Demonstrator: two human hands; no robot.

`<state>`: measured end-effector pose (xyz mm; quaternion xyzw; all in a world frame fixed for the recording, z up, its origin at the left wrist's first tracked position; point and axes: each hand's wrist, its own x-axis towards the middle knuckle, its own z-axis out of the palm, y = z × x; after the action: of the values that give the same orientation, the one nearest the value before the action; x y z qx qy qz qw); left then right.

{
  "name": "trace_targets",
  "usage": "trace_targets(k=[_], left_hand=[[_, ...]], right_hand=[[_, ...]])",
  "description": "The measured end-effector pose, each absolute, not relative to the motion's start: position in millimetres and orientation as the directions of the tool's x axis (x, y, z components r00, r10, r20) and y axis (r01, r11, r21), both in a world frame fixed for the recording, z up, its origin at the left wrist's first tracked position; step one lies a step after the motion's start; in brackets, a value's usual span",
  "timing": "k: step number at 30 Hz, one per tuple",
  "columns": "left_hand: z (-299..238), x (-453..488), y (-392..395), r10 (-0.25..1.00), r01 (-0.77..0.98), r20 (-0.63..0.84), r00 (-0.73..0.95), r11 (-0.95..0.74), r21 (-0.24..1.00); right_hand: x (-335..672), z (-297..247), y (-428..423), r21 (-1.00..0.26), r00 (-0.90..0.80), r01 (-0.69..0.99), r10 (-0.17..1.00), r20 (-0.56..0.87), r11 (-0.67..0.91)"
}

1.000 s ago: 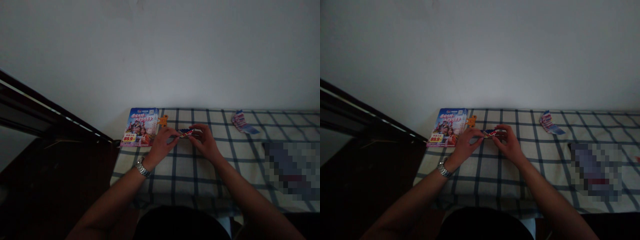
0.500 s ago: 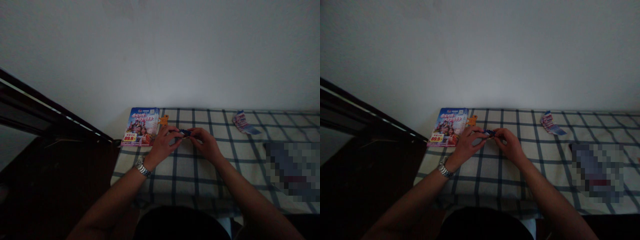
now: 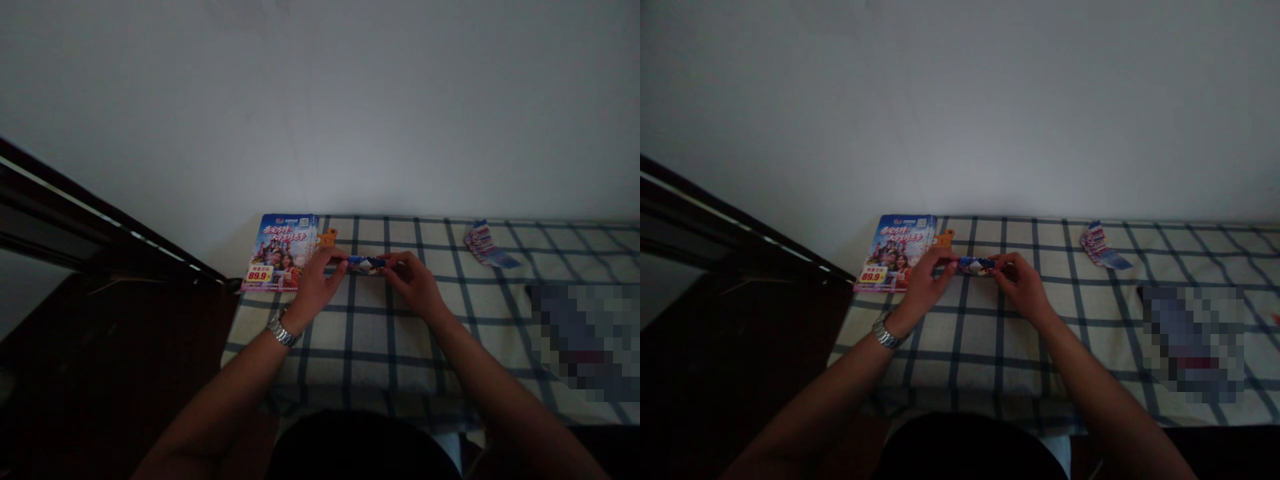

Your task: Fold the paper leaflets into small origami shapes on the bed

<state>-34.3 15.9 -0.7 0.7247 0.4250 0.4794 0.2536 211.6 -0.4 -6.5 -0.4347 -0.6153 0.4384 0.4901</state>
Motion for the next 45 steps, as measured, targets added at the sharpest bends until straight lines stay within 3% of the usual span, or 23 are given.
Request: trace_targets(k=[10, 22, 26, 31, 35, 45], left_hand=[[-2.7, -32.8, 16.5, 0.923, 0.250, 0.355, 0.148, -0.382, 0.890], [-3.9, -31.5, 16.8, 0.936, 0.252, 0.315, 0.158, -0.347, 0.904], [-3.9, -32.3, 16.4, 0.909, 0.317, 0.381, 0.167, -0.416, 0.852], [5.0, -30.8, 12.3, 0.799, 0.505, 0.560, 0.219, -0.584, 0.636], [10.1, -28.9, 9.3, 0.751, 0.589, 0.596, 0.284, -0.627, 0.510], [2.5, -28.0, 12.2, 0.761, 0.578, 0.539, 0.361, -0.636, 0.512]], right_hand=[[210.5, -5.3, -0.7, -0.953, -0.140, 0.178, 0.965, 0.222, 0.245], [214.3, -8.3, 2.5, -0.818, -0.227, 0.382, 0.902, 0.368, 0.429], [215.4, -9.1, 3.1, -0.820, -0.220, 0.382, 0.904, 0.367, 0.426], [217.0, -8.2, 3.7, -0.797, -0.198, 0.424, 0.902, 0.383, 0.431], [218.1, -9.2, 4.8, -0.797, -0.184, 0.428, 0.904, 0.385, 0.427], [217.7, -1.5, 2.4, -0.796, -0.235, 0.450, 0.913, 0.332, 0.405]])
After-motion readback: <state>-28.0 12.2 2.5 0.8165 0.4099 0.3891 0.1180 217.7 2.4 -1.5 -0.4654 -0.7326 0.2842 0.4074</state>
